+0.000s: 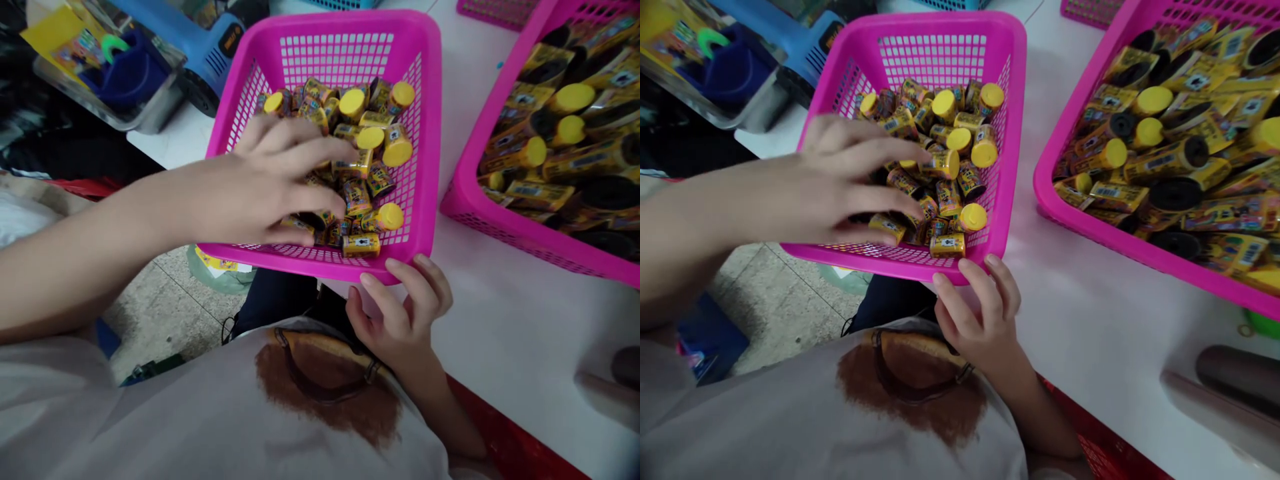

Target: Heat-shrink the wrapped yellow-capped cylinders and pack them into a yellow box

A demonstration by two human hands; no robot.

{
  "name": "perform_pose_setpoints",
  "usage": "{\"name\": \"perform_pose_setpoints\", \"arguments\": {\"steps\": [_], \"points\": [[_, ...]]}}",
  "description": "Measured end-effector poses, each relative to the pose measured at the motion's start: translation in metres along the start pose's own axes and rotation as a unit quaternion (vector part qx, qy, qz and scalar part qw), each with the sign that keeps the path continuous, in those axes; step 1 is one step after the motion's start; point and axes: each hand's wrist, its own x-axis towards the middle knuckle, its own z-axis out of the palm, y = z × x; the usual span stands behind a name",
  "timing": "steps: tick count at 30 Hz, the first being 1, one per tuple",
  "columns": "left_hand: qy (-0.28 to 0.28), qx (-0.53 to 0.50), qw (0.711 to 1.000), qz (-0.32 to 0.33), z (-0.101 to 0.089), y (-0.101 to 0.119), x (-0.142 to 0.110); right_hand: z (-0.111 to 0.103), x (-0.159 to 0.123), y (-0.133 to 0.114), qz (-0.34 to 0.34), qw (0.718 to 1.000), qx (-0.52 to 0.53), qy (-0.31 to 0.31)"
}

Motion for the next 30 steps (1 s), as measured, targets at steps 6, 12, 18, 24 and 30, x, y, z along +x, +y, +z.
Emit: {"name": "perform_pose_setpoints", "arguments": {"steps": [6,12,18,24,30], "points": [[-0.019,0.054,0.998,-0.033,0.006,-0.006,0.006,0.000,0.001,0.001,-0.007,1.000,-0.001,0.003],[0.016,0.065,0.997,-0.030,-0.010,-0.016,0.015,-0.001,-0.002,0.001,0.001,1.000,0.001,-0.004],[-0.101,-0.020,0.994,-0.029,0.014,0.005,0.015,-0.002,-0.003,0.000,-0.003,1.000,0.000,-0.014],[-0.082,-0.088,0.993,-0.018,0.006,-0.005,0.030,-0.001,-0.002,0.000,0.002,1.000,0.000,-0.009],[0.026,-0.038,0.998,-0.044,-0.029,-0.038,0.033,-0.001,-0.002,0.000,-0.002,1.000,-0.001,-0.003]]}}
